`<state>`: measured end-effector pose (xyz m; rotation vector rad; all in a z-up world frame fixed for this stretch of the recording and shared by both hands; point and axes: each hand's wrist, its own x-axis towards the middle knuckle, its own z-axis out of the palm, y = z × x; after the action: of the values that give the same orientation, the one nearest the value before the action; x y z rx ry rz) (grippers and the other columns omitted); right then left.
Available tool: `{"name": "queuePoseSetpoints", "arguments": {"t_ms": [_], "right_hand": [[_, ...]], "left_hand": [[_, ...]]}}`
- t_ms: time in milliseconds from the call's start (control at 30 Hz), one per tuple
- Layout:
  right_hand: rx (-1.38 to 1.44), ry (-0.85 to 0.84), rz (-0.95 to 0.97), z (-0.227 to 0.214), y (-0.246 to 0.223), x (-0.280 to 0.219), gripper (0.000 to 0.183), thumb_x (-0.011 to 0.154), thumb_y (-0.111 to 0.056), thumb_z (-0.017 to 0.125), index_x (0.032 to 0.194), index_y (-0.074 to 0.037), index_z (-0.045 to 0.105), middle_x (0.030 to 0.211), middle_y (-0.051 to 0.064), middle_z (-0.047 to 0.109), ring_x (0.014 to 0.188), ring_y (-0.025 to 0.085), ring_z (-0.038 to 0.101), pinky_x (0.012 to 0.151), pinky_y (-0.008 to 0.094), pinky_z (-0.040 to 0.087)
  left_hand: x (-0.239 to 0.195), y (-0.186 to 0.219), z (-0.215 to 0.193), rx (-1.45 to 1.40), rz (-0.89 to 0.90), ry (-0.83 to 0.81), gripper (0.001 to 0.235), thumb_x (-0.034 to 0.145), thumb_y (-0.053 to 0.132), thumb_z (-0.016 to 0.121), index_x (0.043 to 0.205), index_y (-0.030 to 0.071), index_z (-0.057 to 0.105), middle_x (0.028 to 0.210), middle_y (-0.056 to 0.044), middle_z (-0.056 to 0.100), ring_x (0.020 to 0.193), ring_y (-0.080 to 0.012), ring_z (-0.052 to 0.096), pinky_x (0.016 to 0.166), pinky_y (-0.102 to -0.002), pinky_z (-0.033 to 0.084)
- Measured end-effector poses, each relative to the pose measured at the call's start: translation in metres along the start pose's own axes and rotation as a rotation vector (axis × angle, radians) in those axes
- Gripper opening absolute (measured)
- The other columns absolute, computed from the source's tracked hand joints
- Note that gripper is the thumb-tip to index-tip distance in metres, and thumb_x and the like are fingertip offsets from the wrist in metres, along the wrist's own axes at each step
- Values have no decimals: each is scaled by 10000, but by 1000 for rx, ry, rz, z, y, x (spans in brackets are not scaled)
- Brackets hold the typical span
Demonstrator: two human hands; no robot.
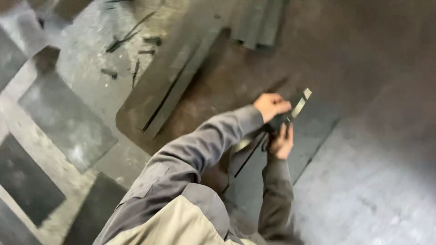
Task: Cutting rectangular strips from a black rubber or foam sheet using large industrial scissors.
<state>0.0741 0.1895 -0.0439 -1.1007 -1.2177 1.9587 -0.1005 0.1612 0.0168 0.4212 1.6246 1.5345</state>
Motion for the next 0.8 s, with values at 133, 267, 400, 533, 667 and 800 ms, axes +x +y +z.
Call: {"name": "queuePoseSetpoints", "arguments": {"t_ms": [133, 267, 400, 533, 667, 800], "right_hand": [[-48, -57, -96, 27, -119, -96, 410, 1154, -222, 580, 1444, 37, 452, 957, 82, 616, 717, 144, 538, 616, 305, 444], [-242, -56, -279, 42, -181, -159, 713, 906, -13, 689, 1554, -68, 396, 1087, 38, 632, 763, 116, 578, 670, 260, 476], [-274, -60, -226, 30, -189, -205, 785, 882, 86, 732, 1601, -55, 451, 1017, 82, 582, 763, 123, 524, 668, 253, 438], [-202, -145, -391, 73, -215, -263, 781, 878, 93, 733, 1591, -42, 442, 1142, 27, 527, 999, 120, 600, 912, 248, 526], [-439, -81, -739, 86, -248, -288, 693, 853, 79, 714, 1501, -28, 494, 1320, 42, 582, 1019, 111, 559, 914, 260, 515], [-790, 98, -1049, 38, -251, -237, 419, 999, -80, 541, 1414, -28, 523, 985, 91, 618, 801, 160, 623, 823, 290, 583]], "left_hand": [[-114, 56, -13, 22, 59, -80, 296, 828, 299, 810, 947, 29, 786, 818, -80, 776, 748, -111, 696, 706, -307, 572], [-207, 77, -16, -48, 36, -234, 254, 834, 268, 818, 914, 31, 775, 781, -75, 758, 715, -88, 670, 659, -304, 563], [-274, 97, -29, 10, 65, -277, 300, 871, 314, 820, 867, 25, 738, 749, -86, 727, 705, -109, 640, 632, -324, 531], [-308, 83, -50, 77, 342, -336, 259, 882, 306, 798, 899, 55, 738, 813, -74, 713, 761, -145, 688, 687, -314, 534], [-327, 50, -69, 201, 687, -416, 225, 886, 304, 820, 931, 90, 768, 876, -99, 708, 868, -232, 675, 750, -354, 521], [-327, -19, -83, 106, 468, -558, 269, 898, 328, 791, 1075, 126, 771, 969, -79, 760, 869, -171, 711, 780, -335, 553]]}}
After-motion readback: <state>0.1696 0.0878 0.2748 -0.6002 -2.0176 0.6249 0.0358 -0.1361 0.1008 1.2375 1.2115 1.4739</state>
